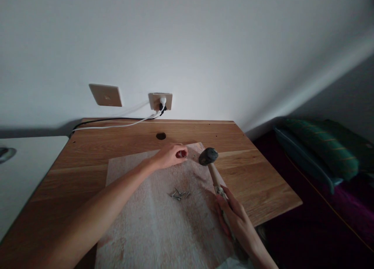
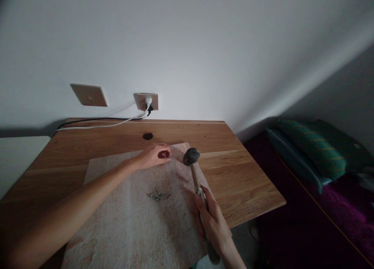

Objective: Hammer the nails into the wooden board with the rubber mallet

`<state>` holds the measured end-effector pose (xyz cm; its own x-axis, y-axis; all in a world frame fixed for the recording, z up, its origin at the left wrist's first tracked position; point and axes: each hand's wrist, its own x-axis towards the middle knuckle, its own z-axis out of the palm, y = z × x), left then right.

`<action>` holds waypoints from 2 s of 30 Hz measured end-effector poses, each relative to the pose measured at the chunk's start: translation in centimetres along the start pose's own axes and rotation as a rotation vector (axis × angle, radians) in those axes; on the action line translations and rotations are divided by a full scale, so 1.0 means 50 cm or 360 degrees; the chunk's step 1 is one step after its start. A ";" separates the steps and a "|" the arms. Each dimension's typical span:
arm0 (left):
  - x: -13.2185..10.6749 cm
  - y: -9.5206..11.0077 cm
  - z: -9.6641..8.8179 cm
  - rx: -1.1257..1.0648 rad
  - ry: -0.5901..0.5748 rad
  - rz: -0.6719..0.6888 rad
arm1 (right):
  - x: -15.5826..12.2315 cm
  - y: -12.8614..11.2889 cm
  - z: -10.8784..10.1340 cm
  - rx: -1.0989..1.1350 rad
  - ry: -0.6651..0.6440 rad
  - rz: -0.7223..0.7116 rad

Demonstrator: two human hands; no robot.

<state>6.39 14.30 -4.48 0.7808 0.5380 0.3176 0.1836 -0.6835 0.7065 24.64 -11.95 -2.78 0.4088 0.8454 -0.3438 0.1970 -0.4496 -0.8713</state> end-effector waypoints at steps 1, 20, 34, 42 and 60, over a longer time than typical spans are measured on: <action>0.000 -0.001 0.000 -0.0012 0.0007 0.0011 | 0.000 0.001 0.000 0.0021 -0.0010 -0.0003; 0.003 -0.009 -0.012 -0.0096 -0.0050 0.0000 | 0.004 0.015 0.001 0.0099 -0.0003 -0.0029; 0.002 -0.011 -0.003 -0.0114 -0.0042 0.0061 | 0.003 0.011 0.001 0.0074 0.0050 -0.0025; 0.001 -0.007 -0.001 -0.0042 -0.0056 0.0062 | 0.001 0.010 0.001 0.0069 0.0024 -0.0046; 0.006 -0.012 0.003 0.0068 -0.0039 -0.0128 | -0.010 -0.044 0.008 0.0178 -0.0090 -0.0024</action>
<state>6.59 14.78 -4.92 0.7770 0.5799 0.2450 0.2711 -0.6594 0.7012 23.66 -11.26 -0.84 0.3553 0.8681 -0.3467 0.1006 -0.4043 -0.9091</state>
